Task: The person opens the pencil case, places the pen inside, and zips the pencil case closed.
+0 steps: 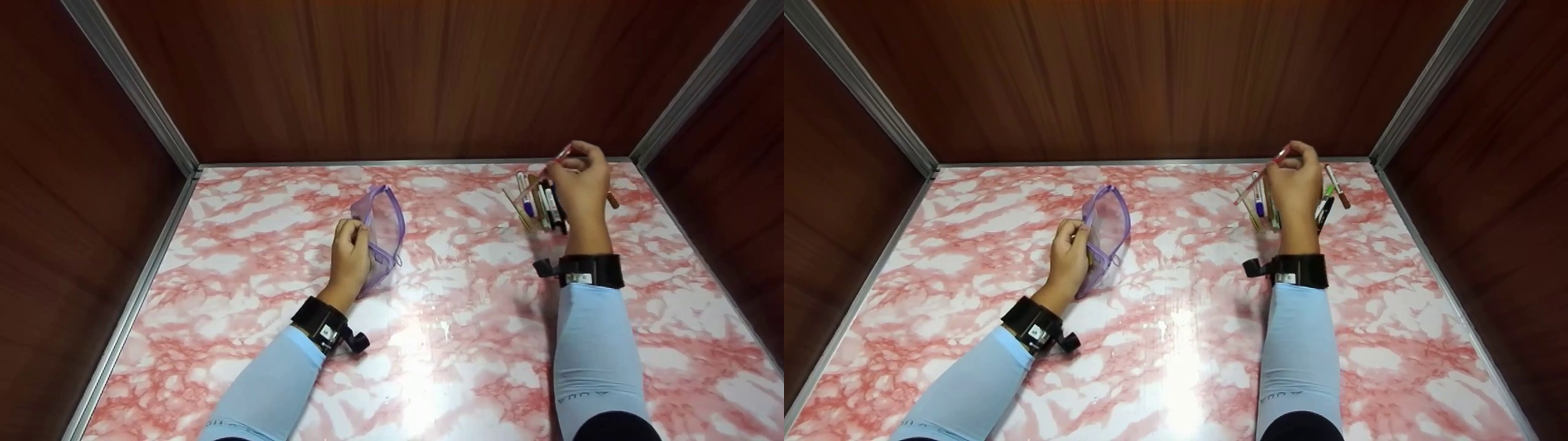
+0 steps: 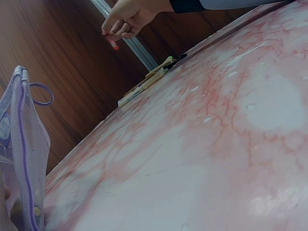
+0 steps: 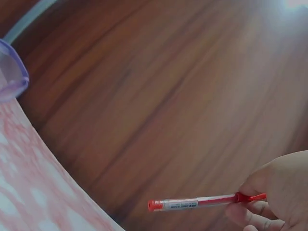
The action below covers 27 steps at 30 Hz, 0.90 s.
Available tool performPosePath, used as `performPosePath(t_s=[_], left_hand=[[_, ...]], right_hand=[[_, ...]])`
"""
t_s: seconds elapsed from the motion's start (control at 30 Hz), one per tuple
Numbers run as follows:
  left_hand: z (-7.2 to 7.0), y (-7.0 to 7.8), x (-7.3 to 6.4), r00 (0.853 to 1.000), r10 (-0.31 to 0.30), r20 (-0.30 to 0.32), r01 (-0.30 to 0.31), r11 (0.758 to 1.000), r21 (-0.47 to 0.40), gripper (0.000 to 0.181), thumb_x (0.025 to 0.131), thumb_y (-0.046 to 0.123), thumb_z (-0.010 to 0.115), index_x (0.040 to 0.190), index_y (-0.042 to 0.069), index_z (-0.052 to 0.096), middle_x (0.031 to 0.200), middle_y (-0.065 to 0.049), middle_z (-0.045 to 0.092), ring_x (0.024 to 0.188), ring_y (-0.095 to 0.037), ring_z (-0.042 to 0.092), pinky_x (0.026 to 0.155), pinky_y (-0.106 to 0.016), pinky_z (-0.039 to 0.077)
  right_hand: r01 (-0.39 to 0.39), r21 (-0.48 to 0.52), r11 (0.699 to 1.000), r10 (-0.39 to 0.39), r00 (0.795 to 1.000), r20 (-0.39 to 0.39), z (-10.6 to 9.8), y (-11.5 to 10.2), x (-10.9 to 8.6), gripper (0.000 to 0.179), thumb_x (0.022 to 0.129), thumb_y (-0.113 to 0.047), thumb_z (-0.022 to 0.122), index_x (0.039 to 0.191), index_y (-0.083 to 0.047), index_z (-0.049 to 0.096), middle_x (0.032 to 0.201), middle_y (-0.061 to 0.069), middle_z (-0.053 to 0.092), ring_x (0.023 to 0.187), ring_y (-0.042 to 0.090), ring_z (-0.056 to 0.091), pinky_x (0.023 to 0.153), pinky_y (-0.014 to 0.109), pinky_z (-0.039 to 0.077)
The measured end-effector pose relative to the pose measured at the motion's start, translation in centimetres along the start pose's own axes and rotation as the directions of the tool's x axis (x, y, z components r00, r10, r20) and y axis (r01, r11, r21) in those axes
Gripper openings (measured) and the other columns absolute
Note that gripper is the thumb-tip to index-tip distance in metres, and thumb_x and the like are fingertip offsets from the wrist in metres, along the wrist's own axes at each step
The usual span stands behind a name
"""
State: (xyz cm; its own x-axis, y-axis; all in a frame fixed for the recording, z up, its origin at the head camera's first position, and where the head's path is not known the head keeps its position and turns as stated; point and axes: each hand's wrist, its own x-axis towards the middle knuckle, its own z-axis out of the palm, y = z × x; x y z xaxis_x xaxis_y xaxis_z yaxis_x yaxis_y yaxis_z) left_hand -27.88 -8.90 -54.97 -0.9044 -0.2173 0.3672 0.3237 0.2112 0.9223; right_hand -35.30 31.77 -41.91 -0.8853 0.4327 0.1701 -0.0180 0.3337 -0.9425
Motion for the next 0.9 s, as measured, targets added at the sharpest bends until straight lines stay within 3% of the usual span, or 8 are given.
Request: performPosePath(t_s=[0.07, 0.17, 0.23, 0.37, 0.53, 0.7, 0.9], left_hand=[[-0.1, 0.0, 0.0, 1.000, -0.008, 0.002, 0.008, 1.000, -0.003, 0.016, 0.114, 0.006, 0.057, 0.102, -0.001, 0.066, 0.104, -0.006, 0.051, 0.085, -0.011, 0.051, 0.073, -0.020, 0.045], [-0.1, 0.1, 0.1, 1.000, -0.009, -0.001, 0.009, 1.000, -0.009, 0.016, 0.114, 0.006, 0.058, 0.103, -0.002, 0.066, 0.106, -0.007, 0.052, 0.086, -0.011, 0.052, 0.073, -0.020, 0.046], [-0.1, 0.2, 0.0, 1.000, -0.006, -0.003, 0.006, 1.000, -0.007, 0.015, 0.113, 0.007, 0.058, 0.104, -0.002, 0.066, 0.106, -0.008, 0.053, 0.087, -0.012, 0.052, 0.073, -0.020, 0.047], [0.0, 0.1, 0.0, 1.000, -0.001, -0.004, 0.001, 1.000, 0.000, 0.015, 0.113, 0.007, 0.057, 0.104, -0.001, 0.066, 0.107, -0.008, 0.054, 0.086, -0.011, 0.052, 0.073, -0.020, 0.047], [0.1, -0.1, -0.1, 1.000, -0.003, 0.007, 0.003, 1.000, -0.002, 0.016, 0.113, 0.006, 0.056, 0.103, -0.002, 0.066, 0.106, -0.008, 0.054, 0.084, -0.011, 0.052, 0.071, -0.020, 0.046], [0.0, 0.0, 0.0, 1.000, -0.002, 0.000, 0.002, 1.000, -0.001, 0.016, 0.112, 0.005, 0.056, 0.103, -0.002, 0.067, 0.106, -0.008, 0.054, 0.085, -0.012, 0.052, 0.072, -0.020, 0.046], [0.0, 0.0, 0.0, 1.000, -0.002, -0.001, 0.002, 1.000, -0.012, 0.017, 0.113, 0.006, 0.057, 0.105, -0.003, 0.068, 0.107, -0.009, 0.055, 0.090, -0.012, 0.053, 0.077, -0.022, 0.047]], right_hand=[[0.020, 0.135, 0.991, -0.021, 1.000, 0.009, 1.0, -0.3, -0.3, 0.059, 0.099, -0.007, 0.080, 0.154, -0.010, 0.060, 0.091, -0.011, 0.069, 0.077, 0.001, 0.072, 0.079, 0.023, 0.062], [0.020, 0.318, 0.948, -0.032, 0.999, 0.033, 2.8, -0.7, -0.9, 0.056, 0.094, 0.003, 0.082, 0.145, -0.005, 0.061, 0.088, -0.004, 0.070, 0.075, 0.007, 0.072, 0.070, 0.019, 0.061], [0.025, 0.384, 0.923, -0.049, 0.997, 0.052, 4.2, -1.1, -1.5, 0.053, 0.093, 0.007, 0.083, 0.140, -0.005, 0.061, 0.088, -0.002, 0.070, 0.075, 0.009, 0.073, 0.070, 0.021, 0.063], [0.081, 0.394, 0.915, -0.120, 0.990, 0.076, 6.9, -1.5, -2.9, 0.048, 0.092, 0.009, 0.083, 0.133, -0.007, 0.061, 0.089, -0.002, 0.070, 0.075, 0.009, 0.073, 0.070, 0.022, 0.064], [0.132, 0.410, 0.903, -0.202, 0.971, 0.131, 10.0, -1.6, -4.6, 0.047, 0.091, 0.015, 0.080, 0.132, 0.001, 0.061, 0.090, -0.003, 0.070, 0.077, 0.006, 0.073, 0.072, 0.021, 0.065], [0.131, 0.412, 0.902, -0.241, 0.943, 0.228, 13.0, -1.8, -6.6, 0.050, 0.091, 0.016, 0.082, 0.134, 0.004, 0.059, 0.085, -0.003, 0.073, 0.071, 0.007, 0.078, 0.075, 0.026, 0.068], [0.090, 0.392, 0.916, -0.237, 0.908, 0.345, 15.7, -1.8, -9.3, 0.055, 0.092, 0.016, 0.082, 0.140, 0.006, 0.056, 0.087, 0.002, 0.075, 0.073, 0.011, 0.081, 0.079, 0.036, 0.071]])
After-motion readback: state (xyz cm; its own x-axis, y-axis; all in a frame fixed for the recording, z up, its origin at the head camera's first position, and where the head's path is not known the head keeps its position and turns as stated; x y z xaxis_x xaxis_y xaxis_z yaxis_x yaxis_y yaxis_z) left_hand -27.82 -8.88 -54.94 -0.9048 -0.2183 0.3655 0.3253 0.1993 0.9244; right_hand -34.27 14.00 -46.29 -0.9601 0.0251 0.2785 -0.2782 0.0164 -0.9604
